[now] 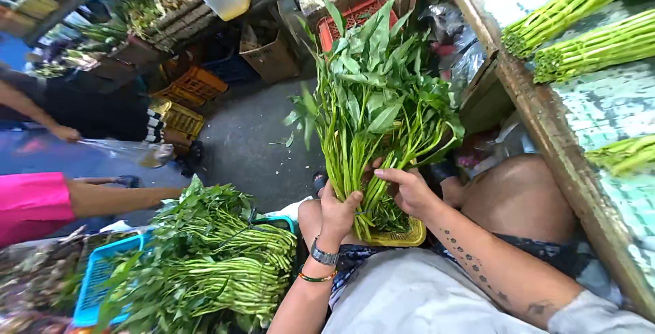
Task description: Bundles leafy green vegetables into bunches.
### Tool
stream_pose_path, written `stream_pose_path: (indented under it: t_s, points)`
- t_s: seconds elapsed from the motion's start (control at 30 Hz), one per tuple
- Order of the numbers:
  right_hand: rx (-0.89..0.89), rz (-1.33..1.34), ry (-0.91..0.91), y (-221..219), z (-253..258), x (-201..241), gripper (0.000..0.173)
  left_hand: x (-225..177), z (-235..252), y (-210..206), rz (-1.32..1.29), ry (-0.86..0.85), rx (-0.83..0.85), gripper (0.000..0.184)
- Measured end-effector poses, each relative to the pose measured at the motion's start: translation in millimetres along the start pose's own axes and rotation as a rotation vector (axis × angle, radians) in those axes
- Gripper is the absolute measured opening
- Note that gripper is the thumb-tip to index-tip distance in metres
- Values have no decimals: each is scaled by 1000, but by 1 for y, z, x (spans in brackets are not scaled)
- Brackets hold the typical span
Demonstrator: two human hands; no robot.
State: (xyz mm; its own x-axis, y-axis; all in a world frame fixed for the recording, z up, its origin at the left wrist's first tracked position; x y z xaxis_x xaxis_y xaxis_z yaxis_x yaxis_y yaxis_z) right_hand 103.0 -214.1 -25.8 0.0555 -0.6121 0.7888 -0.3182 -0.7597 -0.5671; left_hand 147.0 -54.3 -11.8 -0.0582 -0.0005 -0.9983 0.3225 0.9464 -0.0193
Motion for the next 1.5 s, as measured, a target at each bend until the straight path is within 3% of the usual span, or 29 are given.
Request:
stream_pose_path:
  t_s: [0.13,0.23,0.43,0.53,0.6,0.63,0.67,0.77,0.83,0.93,1.03,1.1,1.13,1.2,1.27,1.33,1.4,1.5]
  points:
    - [39,-26,25,-9,-12,3,23,-5,-11,7,-62,-89,8,53]
    - [100,-23,34,-20,-23,2,26,-8,-19,19,-93,-161,-18,42]
    - [129,-36,52,-36,-37,7,31,-30,-27,38,-129,-249,-70,41]
    - [131,10,82,-44,-46,11,36,-56,-38,35,96,-357,-50,41]
    - [129,73,10,-50,-51,8,34,-68,-46,25,459,-390,-16,49]
    - [136,109,-26,-53,-51,6,29,-69,-49,19,622,-386,19,59]
    - [192,163,-47,-56,-48,3,35,-65,-52,14,725,-378,64,72]
    - [378,227,-68,-55,-33,-10,64,-33,-57,7,664,-170,192,104]
    - [395,216,-83,-42,-25,-24,62,-6,-55,12,617,57,233,102]
    - [239,-127,-283,-15,-32,-56,48,8,-52,18,821,206,291,66]
    - [524,-939,-397,-3,-51,-94,63,-33,-39,27,1258,220,280,58]
    - [721,-1311,-407,-4,-66,-116,57,-42,-21,20,1450,227,364,57]
    - [813,-1389,-434,-7,-74,-123,55,-22,-8,15,1463,278,421,60]
    - [967,-1391,-466,-18,-89,-130,51,61,14,13,1454,439,516,67]
    - [1007,-1330,-449,-27,-93,-127,50,119,24,7,1472,470,569,68]
    - [927,-1353,-418,-18,-72,-109,47,141,56,-16,1378,487,592,69]
    - [946,-1362,-498,-15,-88,-118,46,173,33,-3,1306,672,692,67]
    - [824,-1474,-497,4,-58,-105,48,177,72,-12,1227,485,715,64]
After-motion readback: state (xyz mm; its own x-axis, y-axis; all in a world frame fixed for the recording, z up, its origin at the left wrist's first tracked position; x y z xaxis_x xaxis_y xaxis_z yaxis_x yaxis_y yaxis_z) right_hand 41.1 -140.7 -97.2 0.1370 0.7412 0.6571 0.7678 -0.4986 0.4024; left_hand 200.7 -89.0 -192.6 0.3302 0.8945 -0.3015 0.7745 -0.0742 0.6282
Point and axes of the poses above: each hand's wrist, its own z-axis towards the middle knuckle, its own y-axis out of the back of the hand, x = y × z, the point moved 9 cm from there along z, towards the middle knuckle, and after that the axes turned 1 degree about -y, right-handed, at the moved point
